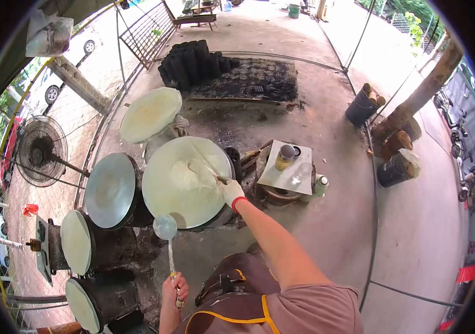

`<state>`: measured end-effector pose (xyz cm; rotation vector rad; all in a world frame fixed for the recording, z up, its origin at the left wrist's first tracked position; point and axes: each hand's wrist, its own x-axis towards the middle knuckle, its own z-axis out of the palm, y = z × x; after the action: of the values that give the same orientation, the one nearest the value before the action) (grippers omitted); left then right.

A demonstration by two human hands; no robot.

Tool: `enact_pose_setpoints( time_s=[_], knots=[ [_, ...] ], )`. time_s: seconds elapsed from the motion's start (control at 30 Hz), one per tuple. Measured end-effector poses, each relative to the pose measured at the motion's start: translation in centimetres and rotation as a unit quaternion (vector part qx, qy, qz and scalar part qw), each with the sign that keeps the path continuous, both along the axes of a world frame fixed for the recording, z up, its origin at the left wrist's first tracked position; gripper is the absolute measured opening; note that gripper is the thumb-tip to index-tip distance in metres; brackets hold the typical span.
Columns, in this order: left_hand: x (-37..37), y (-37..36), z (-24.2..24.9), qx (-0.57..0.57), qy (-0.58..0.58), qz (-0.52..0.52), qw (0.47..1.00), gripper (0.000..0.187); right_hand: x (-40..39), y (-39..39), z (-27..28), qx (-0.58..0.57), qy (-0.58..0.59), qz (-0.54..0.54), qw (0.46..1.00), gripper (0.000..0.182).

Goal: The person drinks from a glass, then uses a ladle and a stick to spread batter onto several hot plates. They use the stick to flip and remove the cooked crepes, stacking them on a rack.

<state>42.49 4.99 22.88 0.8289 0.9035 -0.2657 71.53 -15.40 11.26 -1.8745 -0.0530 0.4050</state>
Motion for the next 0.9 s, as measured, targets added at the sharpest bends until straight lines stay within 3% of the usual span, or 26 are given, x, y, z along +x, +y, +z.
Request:
enact_pose_setpoints(
  time_s=[0.07,0.1,0.2,0.3,0.33,0.4,0.5,0.57,0.6,0.67,0.73,0.77,0.83,0.9],
  knots=[
    [1.1,0.2,-0.2,0.053,-0.006,-0.023,0.998,0.006,-0.3,0.3,-2.4,0.01,-0.041,0.049,0.998,0.036],
    [1.9,0.5,-0.3,0.079,-0.009,-0.038,0.996,0.007,-0.9,0.6,-5.6,0.057,0.015,0.061,0.996,0.035],
    [5.0,0.7,-0.5,0.155,-0.019,-0.08,0.984,0.009,-4.4,-3.1,0.0,0.063,0.223,0.066,0.971,0.027],
    [7.8,0.4,-3.0,0.267,-0.01,-0.122,0.956,0.011,-9.6,-3.7,1.0,0.26,0.286,-0.176,0.905,0.029],
    [8.6,-0.3,-3.6,0.284,-0.003,-0.119,0.952,0.012,-11.2,-2.5,-0.6,0.273,0.263,-0.218,0.899,0.032],
    [10.2,-2.2,-4.5,0.319,0.009,-0.117,0.941,0.013,-14.1,0.1,-0.3,0.204,0.317,-0.153,0.914,0.031],
    [12.3,-3.7,-5.1,0.259,-0.009,-0.118,0.959,0.011,-13.9,3.6,-1.7,0.168,0.316,-0.109,0.927,0.033],
    [12.3,-0.1,-2.8,-0.073,-0.066,-0.025,0.995,0.006,-12.9,1.5,-0.4,0.226,0.312,-0.083,0.919,0.035],
    [12.2,1.8,-1.2,-0.238,-0.094,0.024,0.966,0.005,-11.9,0.1,0.5,0.255,0.309,-0.068,0.914,0.035],
    [8.7,3.0,1.5,-0.309,-0.189,0.014,0.932,0.004,-10.5,-1.0,4.9,0.191,0.261,-0.121,0.938,0.034],
    [5.7,2.5,3.6,-0.192,-0.219,-0.007,0.957,0.008,-8.5,-1.0,2.5,0.263,0.231,-0.218,0.911,0.034],
    [5.0,2.1,4.5,-0.132,-0.234,-0.018,0.963,0.01,-8.5,-0.8,1.9,0.248,0.223,-0.209,0.919,0.033],
    [5.6,1.6,6.2,-0.147,-0.225,0.006,0.963,0.013,-8.8,-0.5,-1.6,0.136,0.12,-0.036,0.983,0.032],
    [6.4,2.1,7.8,-0.167,-0.195,0.027,0.966,0.014,-9.0,-0.6,-2.5,-0.026,-0.016,0.177,0.984,0.032]
  ],
)
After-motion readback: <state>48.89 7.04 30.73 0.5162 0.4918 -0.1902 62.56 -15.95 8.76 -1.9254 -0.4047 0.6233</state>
